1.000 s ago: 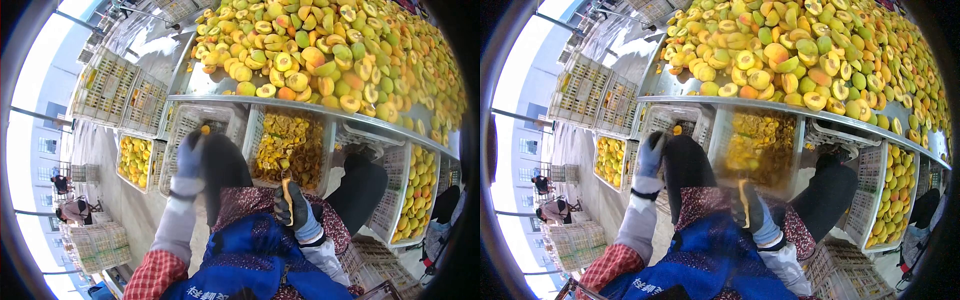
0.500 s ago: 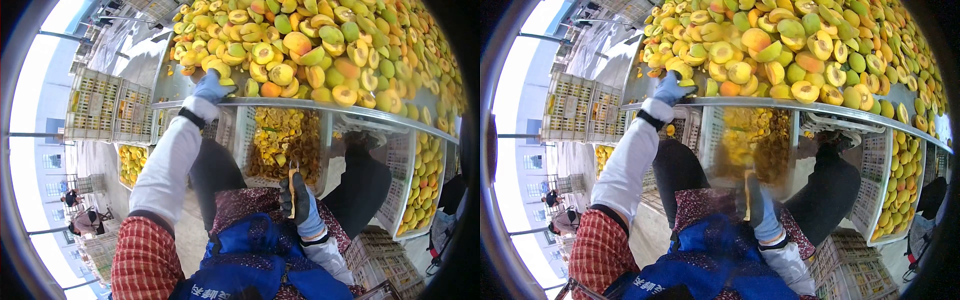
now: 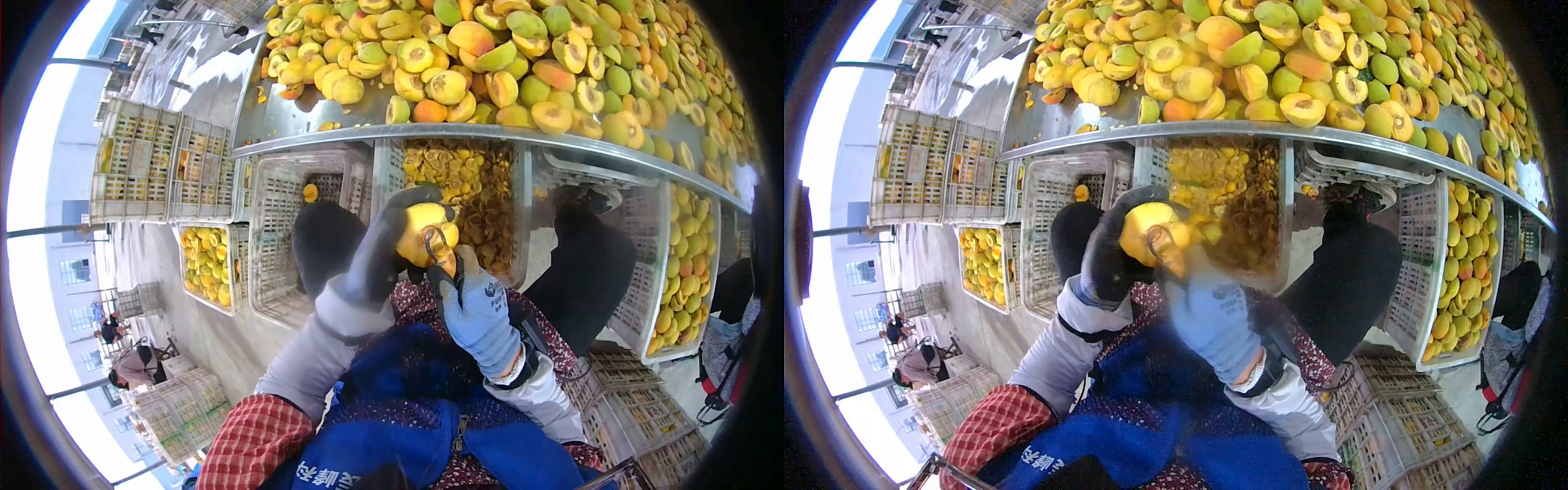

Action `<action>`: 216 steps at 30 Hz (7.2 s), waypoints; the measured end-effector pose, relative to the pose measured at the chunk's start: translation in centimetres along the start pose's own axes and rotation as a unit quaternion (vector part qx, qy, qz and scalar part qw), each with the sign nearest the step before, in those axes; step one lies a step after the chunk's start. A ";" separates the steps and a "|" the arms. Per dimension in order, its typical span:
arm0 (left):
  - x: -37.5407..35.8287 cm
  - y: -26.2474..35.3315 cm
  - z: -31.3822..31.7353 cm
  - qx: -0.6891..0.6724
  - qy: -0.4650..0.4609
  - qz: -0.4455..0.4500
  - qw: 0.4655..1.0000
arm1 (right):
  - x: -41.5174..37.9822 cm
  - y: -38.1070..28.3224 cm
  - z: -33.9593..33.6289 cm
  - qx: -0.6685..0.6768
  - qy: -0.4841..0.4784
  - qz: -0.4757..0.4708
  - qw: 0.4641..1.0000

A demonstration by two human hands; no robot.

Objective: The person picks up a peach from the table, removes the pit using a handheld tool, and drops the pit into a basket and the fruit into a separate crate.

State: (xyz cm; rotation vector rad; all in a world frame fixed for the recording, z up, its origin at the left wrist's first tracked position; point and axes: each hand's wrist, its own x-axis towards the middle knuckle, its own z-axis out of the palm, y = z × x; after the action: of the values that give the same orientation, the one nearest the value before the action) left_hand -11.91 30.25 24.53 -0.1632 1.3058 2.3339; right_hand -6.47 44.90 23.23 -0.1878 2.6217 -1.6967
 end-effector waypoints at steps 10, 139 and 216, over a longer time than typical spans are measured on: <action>-2.7 -1.0 0.6 0.226 0.078 0.125 0.963 | -2.5 -0.2 0.3 -0.084 0.052 -0.080 0.992; -2.8 -5.2 1.2 0.089 0.164 0.190 0.964 | -3.3 -1.0 0.7 -0.058 0.014 0.021 0.998; -2.7 -5.0 0.3 0.091 0.009 -0.011 0.996 | -7.1 2.5 2.3 0.832 -0.301 0.318 0.340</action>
State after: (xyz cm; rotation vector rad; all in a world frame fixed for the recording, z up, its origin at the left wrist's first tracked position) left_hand -7.25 31.88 21.67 -0.1391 1.5091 2.1865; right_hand 0.53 44.57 19.59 0.2172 -0.3643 -2.1054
